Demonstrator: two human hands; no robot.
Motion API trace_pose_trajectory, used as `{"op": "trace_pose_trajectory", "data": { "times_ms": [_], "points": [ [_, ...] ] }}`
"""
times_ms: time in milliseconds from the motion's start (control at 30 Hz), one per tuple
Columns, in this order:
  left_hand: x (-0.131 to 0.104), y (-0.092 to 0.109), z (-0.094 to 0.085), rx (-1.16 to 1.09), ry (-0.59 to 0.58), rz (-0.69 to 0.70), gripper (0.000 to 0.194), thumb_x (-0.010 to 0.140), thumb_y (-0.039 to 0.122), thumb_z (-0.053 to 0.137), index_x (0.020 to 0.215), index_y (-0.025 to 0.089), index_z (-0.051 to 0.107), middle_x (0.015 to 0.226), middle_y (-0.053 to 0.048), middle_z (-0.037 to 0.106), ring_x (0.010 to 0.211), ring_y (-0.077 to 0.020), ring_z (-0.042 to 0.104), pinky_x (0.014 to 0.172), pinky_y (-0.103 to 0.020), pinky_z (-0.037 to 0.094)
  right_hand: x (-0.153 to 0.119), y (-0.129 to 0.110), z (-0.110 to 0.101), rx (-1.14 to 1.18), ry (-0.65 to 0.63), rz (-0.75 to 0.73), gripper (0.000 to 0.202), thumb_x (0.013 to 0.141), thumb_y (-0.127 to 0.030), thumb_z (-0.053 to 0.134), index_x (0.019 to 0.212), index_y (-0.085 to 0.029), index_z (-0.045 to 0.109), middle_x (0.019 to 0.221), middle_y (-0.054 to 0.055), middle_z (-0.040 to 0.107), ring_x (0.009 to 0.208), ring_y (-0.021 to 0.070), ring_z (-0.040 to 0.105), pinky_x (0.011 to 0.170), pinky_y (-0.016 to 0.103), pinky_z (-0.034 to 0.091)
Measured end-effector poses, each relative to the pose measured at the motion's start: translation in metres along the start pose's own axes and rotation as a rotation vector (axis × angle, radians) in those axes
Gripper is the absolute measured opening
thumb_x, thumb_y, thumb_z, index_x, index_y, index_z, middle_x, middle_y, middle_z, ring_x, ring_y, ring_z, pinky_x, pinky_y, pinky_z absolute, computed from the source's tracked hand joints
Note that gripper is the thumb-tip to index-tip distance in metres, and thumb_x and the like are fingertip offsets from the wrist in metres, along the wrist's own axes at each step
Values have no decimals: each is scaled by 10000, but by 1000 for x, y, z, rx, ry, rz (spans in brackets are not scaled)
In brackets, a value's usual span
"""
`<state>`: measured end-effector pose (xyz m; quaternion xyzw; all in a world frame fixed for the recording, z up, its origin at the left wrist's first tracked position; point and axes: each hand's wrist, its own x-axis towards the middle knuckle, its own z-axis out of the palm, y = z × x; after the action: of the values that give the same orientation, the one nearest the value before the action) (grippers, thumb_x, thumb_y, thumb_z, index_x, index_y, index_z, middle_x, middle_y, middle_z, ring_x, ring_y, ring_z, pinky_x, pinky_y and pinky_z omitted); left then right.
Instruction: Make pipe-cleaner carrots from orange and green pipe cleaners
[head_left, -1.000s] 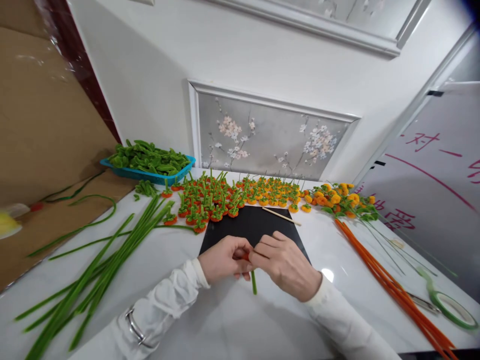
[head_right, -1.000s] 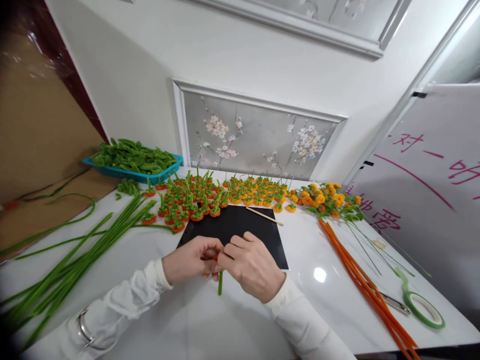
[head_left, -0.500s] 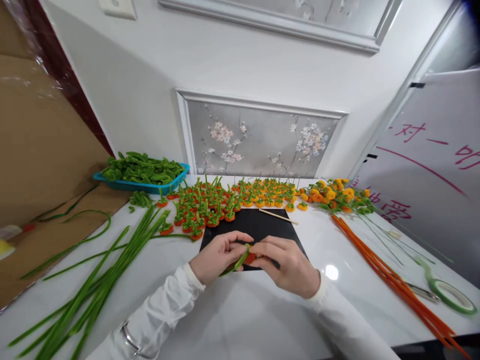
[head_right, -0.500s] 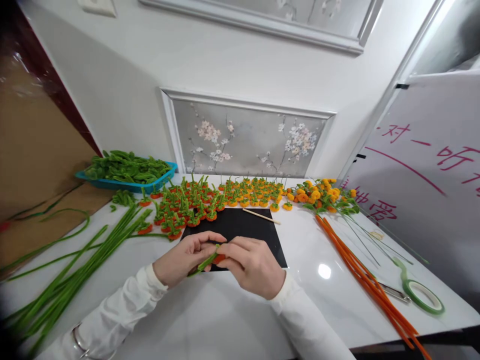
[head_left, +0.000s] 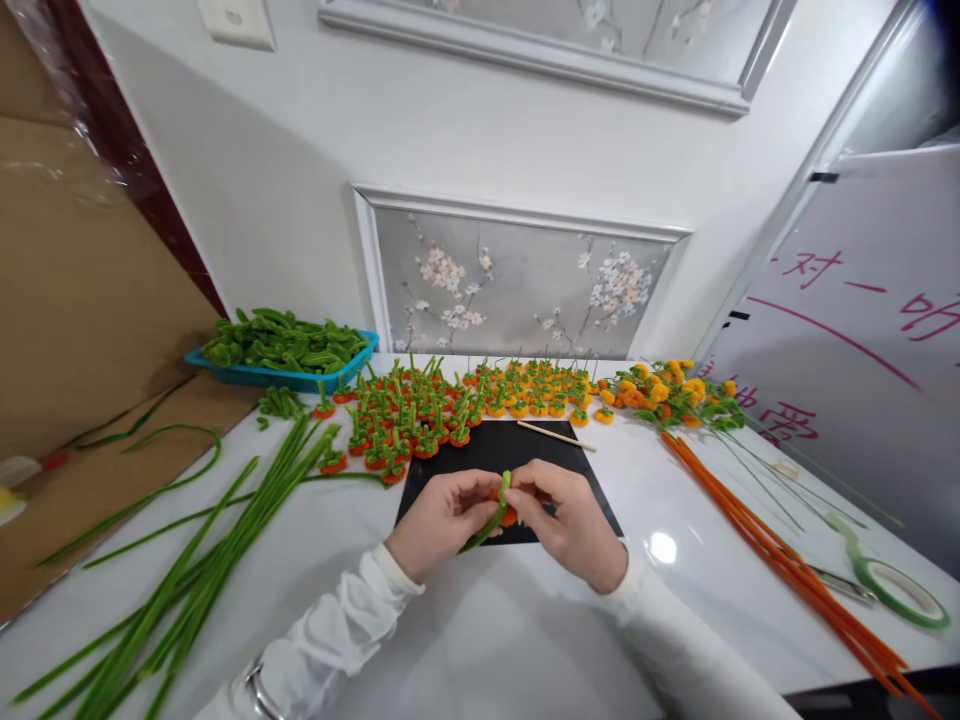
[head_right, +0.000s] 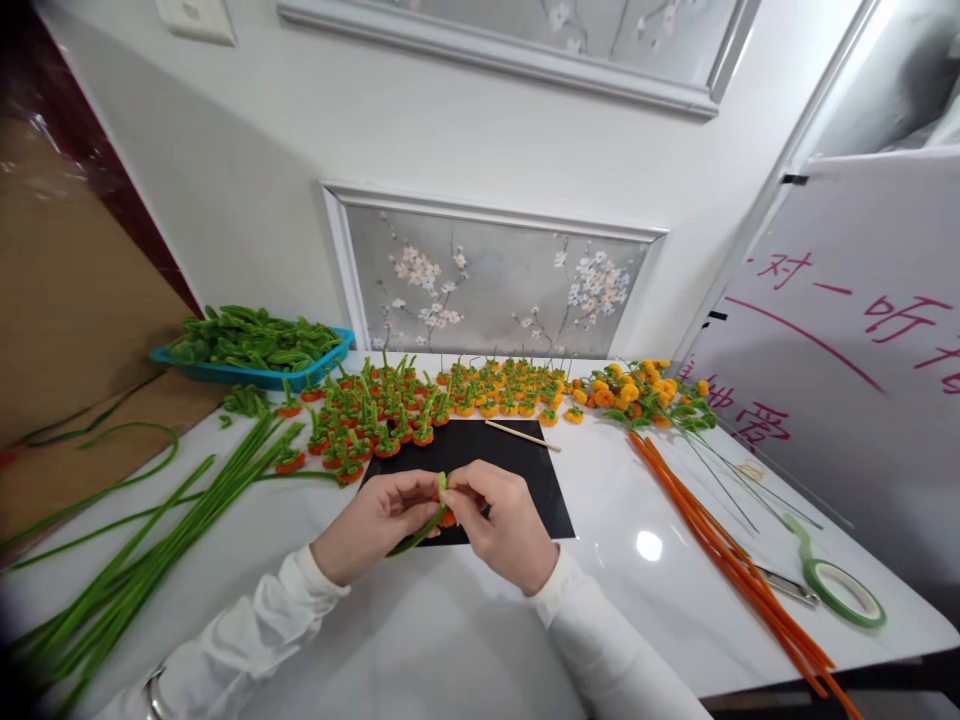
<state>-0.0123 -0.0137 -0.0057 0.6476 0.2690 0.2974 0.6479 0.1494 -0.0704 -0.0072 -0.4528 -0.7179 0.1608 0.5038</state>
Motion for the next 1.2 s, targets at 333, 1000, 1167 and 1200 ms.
{"op": "trace_pose_trajectory", "data": {
  "times_ms": [333,1000,1167,1200],
  "points": [
    [-1,-6,1,56,183,147,286,747,188,599,1030,142,600,968,-66,611,801,-153,626,728,-261,522,-10,3,20,-107,15,110,141,788,-280,603,849,-181,523,664,-8,569,546,112,527,512,214,413],
    [-7,0,3,501,266,348,242,822,198,513,952,172,716,997,-87,623,813,-159,613,655,-218,494,-4,-5,16,640,71,454,282,748,-377,654,859,-163,508,731,10,609,631,155,665,592,291,589],
    [-8,1,5,387,235,360,230,817,187,528,964,167,704,999,-88,632,887,-177,610,740,-238,498,-5,0,17,548,122,373,231,765,-343,637,889,-171,544,790,13,579,625,137,645,576,277,584],
    [-8,1,6,346,228,349,225,812,189,535,965,160,697,997,-91,633,889,-180,610,744,-243,502,-5,3,16,497,124,351,210,771,-330,629,889,-172,557,786,15,584,616,133,637,558,263,572]
  ]
}}
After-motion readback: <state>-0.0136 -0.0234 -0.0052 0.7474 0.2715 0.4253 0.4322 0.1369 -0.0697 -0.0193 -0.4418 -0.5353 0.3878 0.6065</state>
